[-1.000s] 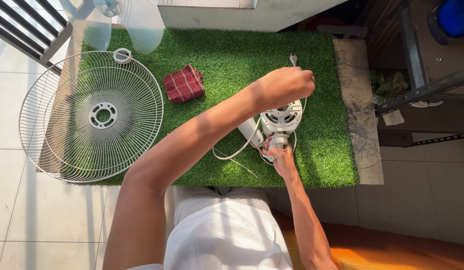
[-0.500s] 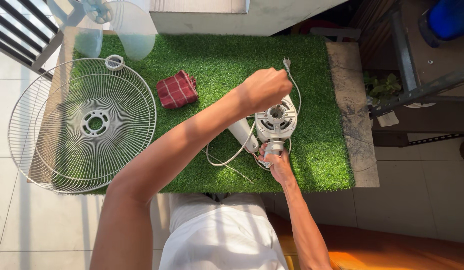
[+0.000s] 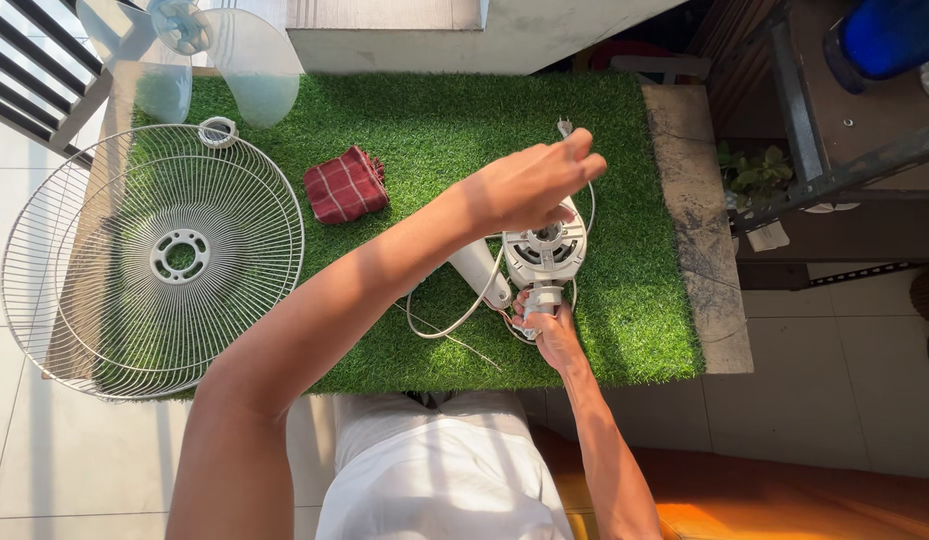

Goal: The person assembles a white pedestal fan on a green artificial turf mat. They use a screwdriver to tighten screws on the motor housing, then attach the fan neck to the motor and secure it with a bolt and screwdriver.

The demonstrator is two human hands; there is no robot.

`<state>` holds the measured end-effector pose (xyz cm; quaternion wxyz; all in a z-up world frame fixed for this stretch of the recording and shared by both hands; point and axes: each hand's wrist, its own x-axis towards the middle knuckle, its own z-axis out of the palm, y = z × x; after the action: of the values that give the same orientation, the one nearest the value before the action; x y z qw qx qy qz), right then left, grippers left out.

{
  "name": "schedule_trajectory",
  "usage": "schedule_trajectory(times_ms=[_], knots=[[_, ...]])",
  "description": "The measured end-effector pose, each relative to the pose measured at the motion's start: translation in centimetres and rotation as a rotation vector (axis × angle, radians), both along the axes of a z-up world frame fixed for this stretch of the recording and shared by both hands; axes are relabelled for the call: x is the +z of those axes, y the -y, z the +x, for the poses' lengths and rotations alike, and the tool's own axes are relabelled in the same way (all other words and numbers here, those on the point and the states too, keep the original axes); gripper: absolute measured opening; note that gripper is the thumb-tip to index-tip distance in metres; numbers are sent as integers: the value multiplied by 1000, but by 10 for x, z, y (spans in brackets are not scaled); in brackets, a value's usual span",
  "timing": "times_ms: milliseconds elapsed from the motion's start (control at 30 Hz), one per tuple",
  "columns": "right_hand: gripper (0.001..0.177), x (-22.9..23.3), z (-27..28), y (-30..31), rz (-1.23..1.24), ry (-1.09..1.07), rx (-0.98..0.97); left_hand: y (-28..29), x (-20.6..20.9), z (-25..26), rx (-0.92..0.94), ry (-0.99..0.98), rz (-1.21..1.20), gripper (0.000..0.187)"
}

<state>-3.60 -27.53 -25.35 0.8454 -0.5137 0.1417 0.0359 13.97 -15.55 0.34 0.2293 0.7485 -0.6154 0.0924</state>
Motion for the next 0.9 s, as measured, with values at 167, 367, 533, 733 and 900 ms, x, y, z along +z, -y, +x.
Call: schedule_trajectory(times_ms=[167,367,533,733,900], knots=[[47,0,-1,1,6,2,1,-4,-1,2,338,-5,246,39],[47,-4,-1,0,7,21,-7,-6,-10,14,29,33,206,15],[48,-6,-5,-1,34,27,-8,-16,-5,14,-194,-26,96,6],[46,1,-1,1,32,14,-1,-19,6,6,-160,0,-133,29],[46,2,-3,1,58,-2,-15,-15,2,-6,427,-217,8,49]])
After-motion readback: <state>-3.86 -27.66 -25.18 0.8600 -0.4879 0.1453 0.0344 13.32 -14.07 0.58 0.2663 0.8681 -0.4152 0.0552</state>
